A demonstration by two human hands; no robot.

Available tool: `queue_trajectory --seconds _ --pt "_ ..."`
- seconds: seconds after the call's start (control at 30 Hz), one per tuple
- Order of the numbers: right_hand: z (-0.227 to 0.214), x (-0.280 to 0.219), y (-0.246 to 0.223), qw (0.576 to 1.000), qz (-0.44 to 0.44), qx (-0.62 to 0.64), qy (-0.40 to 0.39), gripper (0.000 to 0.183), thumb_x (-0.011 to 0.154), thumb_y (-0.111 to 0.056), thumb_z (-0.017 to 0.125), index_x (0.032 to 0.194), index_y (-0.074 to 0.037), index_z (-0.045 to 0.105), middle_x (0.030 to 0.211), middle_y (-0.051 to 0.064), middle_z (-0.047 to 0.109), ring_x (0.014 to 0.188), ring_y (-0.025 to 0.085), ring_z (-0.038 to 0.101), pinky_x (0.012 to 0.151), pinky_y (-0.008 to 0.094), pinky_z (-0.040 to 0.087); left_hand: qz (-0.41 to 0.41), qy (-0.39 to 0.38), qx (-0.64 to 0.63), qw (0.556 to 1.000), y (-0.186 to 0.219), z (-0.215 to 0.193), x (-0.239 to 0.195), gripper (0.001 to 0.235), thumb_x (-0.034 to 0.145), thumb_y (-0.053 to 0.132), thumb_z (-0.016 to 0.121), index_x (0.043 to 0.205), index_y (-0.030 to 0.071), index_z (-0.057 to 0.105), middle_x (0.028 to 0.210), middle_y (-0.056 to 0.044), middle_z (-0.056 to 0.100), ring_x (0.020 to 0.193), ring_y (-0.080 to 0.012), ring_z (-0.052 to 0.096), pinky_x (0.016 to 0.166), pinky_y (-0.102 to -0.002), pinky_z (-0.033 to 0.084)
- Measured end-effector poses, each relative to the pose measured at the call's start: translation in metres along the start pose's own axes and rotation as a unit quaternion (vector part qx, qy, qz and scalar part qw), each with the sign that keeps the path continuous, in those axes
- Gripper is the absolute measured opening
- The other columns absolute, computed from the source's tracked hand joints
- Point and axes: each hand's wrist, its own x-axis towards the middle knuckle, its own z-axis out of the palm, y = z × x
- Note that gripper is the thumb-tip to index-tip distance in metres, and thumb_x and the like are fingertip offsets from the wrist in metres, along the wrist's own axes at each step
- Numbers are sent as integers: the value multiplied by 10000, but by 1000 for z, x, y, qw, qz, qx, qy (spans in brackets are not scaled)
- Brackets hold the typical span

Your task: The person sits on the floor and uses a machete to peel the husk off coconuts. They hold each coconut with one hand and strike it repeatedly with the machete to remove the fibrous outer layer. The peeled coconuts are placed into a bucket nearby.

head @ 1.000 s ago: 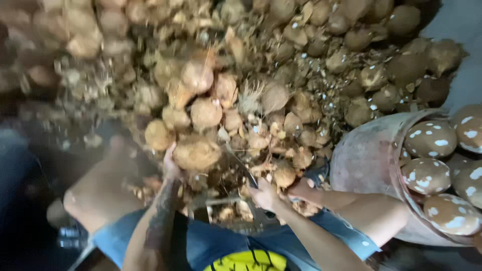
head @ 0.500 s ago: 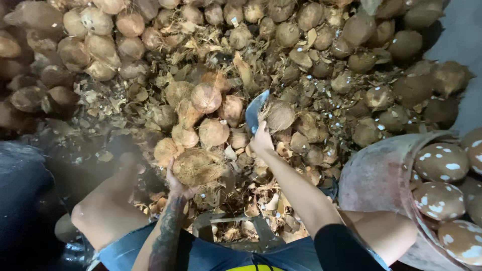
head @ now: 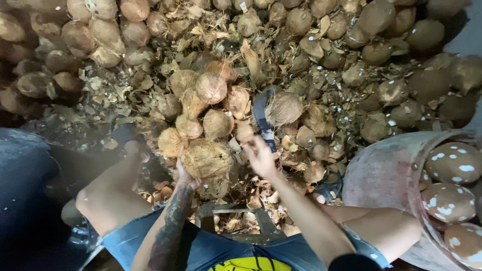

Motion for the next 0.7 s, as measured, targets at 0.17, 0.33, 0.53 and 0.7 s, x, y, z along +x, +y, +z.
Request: queue_trajectory --seconds 0.17,0.33,0.53,0.7 --pt "-18 -48 -63 903 -84 420 -24 270 1032 -273 614 1101 -36 723 1175 159 720 1150 348 682 1030 476 528 -59 -43 25 997 -27 0 5 891 696 795 731 1259 103 720 1267 -200 732 1150 -465 692 1001 -693 532" --pt "-42 -57 -81 908 -228 347 56 350 1043 -327 684 791 -85 675 752 69 640 727 333 657 816 471 549 -109 -97 59 988 -39 13 13 833 754 730 736 1281 86 699 1312 -195 720 1180 -423 688 1016 -662 536" --pt "-62 -42 -98 910 -289 286 81 393 1002 -373 754 728 -108 657 710 45 641 699 309 672 751 429 570 -143 -128 72 979 -35 17 26 830 777 701 744 1305 62 694 1336 -220 707 1226 -428 671 1079 -649 501" --pt "-75 -30 -133 902 -314 295 6 538 1062 -478 636 700 -96 522 624 89 520 603 331 593 679 436 534 -179 -117 172 962 -10 7 28 1010 697 757 679 1388 21 662 1419 -324 614 1281 -574 586 1126 -767 379"
